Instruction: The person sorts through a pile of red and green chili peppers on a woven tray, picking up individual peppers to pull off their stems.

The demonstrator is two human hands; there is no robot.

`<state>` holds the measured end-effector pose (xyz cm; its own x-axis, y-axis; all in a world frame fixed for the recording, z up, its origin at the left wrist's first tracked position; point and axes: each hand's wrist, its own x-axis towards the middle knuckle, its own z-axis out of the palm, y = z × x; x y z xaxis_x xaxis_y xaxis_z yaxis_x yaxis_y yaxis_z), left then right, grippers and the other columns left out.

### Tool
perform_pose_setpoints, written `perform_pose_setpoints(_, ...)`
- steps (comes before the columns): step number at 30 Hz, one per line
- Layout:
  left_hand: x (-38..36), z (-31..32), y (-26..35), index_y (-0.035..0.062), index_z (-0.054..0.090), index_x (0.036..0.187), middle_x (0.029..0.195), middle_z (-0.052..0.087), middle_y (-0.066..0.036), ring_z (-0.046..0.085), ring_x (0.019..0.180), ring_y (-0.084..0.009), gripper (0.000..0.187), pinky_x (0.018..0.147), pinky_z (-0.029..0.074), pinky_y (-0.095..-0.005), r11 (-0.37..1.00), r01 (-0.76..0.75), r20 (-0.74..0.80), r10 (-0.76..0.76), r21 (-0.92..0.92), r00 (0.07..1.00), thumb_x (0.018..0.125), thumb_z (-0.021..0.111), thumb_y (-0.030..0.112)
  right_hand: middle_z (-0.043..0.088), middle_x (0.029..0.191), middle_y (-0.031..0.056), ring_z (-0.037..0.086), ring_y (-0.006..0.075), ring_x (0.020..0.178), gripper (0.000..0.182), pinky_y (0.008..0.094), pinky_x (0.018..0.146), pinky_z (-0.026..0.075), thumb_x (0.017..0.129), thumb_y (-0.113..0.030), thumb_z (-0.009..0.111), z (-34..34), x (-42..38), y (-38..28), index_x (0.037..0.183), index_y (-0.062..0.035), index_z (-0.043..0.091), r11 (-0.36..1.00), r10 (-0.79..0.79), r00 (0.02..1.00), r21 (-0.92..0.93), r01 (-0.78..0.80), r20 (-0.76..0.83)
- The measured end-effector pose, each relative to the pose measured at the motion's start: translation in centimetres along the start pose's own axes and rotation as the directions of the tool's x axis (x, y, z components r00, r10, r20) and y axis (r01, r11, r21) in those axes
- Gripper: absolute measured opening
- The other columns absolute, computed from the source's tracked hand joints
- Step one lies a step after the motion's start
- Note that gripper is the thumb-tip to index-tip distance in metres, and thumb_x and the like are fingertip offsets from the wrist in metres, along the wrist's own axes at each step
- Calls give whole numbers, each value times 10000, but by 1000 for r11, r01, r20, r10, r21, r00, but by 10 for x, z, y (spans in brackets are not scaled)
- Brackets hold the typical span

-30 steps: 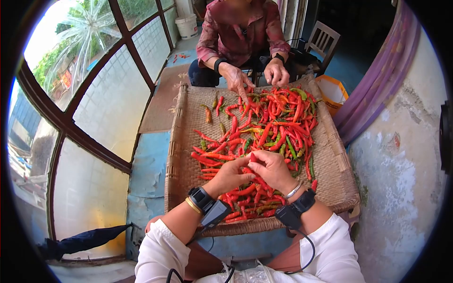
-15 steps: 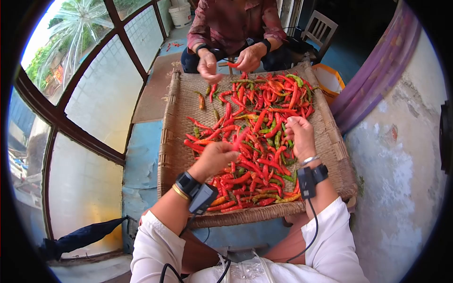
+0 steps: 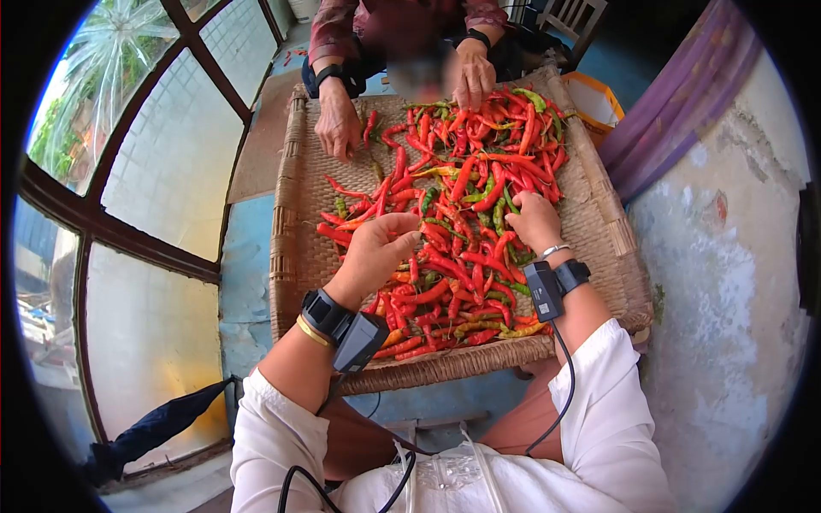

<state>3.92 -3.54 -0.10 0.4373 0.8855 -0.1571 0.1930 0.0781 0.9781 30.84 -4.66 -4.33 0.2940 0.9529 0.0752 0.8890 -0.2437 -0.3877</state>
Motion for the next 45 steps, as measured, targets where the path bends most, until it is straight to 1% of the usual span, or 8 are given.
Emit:
perform_pose_setpoints(10,-3,8,-8,-8,553,1032,862,559,30,505,727,-32,218,656,444,-185,1000,-2,134,-2,31,991,851,557,113,612,715,115,590,291,681,135,380,612,468,696,-159,595,-20,-5,-33,754,-37,600,972,-111,994,208,108,4)
perform_pose_setpoints(14,-6,15,0,-4,560,996,867,563,16,504,700,-32,208,626,446,-181,995,36,145,-23,-91,989,841,578,133,590,687,56,559,104,580,165,243,543,454,770,-126,596,-34,-34,-82,845,20,573,595,-250,920,798,-101,303)
perform_pose_setpoints(24,-11,11,12,12,582,952,682,581,31,478,538,-20,210,483,392,-160,976,153,269,-190,152,944,853,565,197,551,672,-18,500,41,527,97,172,477,408,840,-131,534,-26,-42,-85,832,-40,568,248,-166,920,918,-309,355)
perform_pose_setpoints(26,-5,2,6,6,556,1016,768,592,-2,498,574,-31,251,495,406,-168,980,172,198,-190,101,962,850,568,194,572,663,7,522,64,525,122,211,475,420,823,-146,557,-25,-38,-79,800,-30,589,445,-155,914,853,-273,374)
perform_pose_setpoints(29,1,-1,2,1,468,1156,975,568,-69,531,660,-57,383,523,430,-180,997,76,-91,-77,-12,993,841,578,189,600,656,78,581,162,613,178,297,574,454,731,-191,640,-2,-39,-62,789,-24,618,904,-418,819,271,331,393)
perform_pose_setpoints(31,4,-12,6,22,232,1336,1277,380,-131,535,822,-103,646,608,463,-213,999,54,-206,-55,-9,977,827,595,185,607,694,107,588,214,669,201,320,618,460,720,-219,647,-2,-41,-64,795,-34,627,909,-409,819,260,326,404)
perform_pose_setpoints(38,7,-25,9,9,136,1357,1297,353,-176,417,1151,-240,914,874,428,-343,984,-137,3,139,-112,990,702,730,244,512,1108,76,529,156,934,577,293,772,458,720,-235,700,-16,-25,-67,1209,-63,446,674,-394,878,735,77,270)
perform_pose_setpoints(45,2,-38,21,75,109,1375,1395,193,-139,236,1274,-292,1092,1006,255,-448,984,-178,24,178,-28,984,575,797,356,235,1381,154,284,348,1242,1070,499,935,329,575,-568,710,-39,-23,-64,1366,-113,151,598,-426,875,797,83,228)
